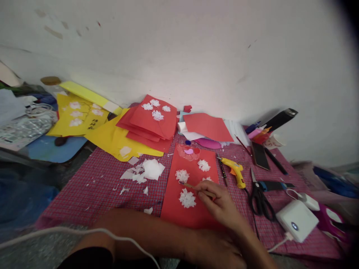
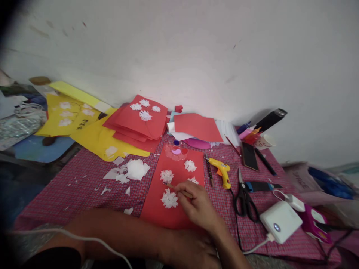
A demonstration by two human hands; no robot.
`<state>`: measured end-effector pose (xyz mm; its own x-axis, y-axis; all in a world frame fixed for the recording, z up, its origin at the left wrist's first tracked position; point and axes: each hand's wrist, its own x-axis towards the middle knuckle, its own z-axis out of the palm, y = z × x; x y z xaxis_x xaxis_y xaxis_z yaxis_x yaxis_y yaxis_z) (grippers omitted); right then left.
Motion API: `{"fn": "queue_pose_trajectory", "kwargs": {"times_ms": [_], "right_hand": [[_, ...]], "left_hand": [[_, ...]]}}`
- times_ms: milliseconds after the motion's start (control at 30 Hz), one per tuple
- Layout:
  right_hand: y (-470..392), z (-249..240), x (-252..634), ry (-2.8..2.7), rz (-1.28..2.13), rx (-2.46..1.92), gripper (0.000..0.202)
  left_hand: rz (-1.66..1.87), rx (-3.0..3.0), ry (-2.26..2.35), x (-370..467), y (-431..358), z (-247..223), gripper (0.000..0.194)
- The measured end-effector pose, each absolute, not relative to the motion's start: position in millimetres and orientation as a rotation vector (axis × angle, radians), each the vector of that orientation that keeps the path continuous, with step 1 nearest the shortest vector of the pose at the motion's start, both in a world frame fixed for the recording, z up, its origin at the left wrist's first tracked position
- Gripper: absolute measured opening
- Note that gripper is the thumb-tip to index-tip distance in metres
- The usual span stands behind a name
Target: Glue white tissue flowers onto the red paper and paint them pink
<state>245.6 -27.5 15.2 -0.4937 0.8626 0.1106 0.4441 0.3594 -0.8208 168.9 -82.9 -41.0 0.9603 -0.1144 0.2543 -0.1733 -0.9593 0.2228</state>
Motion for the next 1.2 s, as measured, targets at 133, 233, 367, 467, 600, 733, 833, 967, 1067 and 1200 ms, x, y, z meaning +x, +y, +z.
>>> {"fn": "queue_pose_trajectory", "kwargs": {"times_ms": [133, 233, 367, 467, 600, 733, 833, 967, 1067, 1200], "right_hand": [[-28.1, 16.1, 248.5, -2.082, 1.027, -1.13, 0.014], [-28.7, 16.6, 249.2, -2.061, 1.013, -1.133, 0.014], [-28.4, 16.9, 245.2, -2.069, 0.999, -1.149, 0.014], [-28.1, 16.7, 242.8, -2.073, 1.01, -1.153, 0.013], [-29.5, 18.8, 248.2, -2.015, 1.027, -1.165, 0.014], [-29.9, 20.1, 262.5, -1.959, 0.968, -1.196, 0.013], [-28.4, 16.0, 271.5, -1.925, 0.962, -1.213, 0.012], [-25.6, 9.2, 273.9, -1.881, 1.033, -1.224, 0.013], [-22.8, 7.9, 272.0, -1.871, 1.04, -1.219, 0.015], [-19.2, 9.9, 271.9, -1.824, 1.048, -1.222, 0.015]], "left_hand": [[0.505, 2.866, -0.209, 169.6, -83.4, -45.8, 0.009], [0.503, 2.866, -0.228, 169.8, -83.3, -48.1, 0.01], [0.491, 2.842, -0.236, 171.9, -83.5, -53.9, 0.012], [0.591, 2.845, -0.221, 174.4, -85.1, -60.9, 0.007], [0.639, 2.857, -0.222, 175.9, -88.2, -66.8, 0.005], [0.613, 2.865, -0.168, 174.8, -90.4, -65.4, 0.004], [0.584, 2.875, -0.168, 172.7, -90.3, -61.4, 0.006], [0.575, 2.886, -0.201, 170.8, -88.7, -57.4, 0.006], [0.571, 2.888, -0.207, 169.6, -87.9, -56.9, 0.004], [0.585, 2.887, -0.19, 167.2, -88.1, -56.0, 0.008]]}}
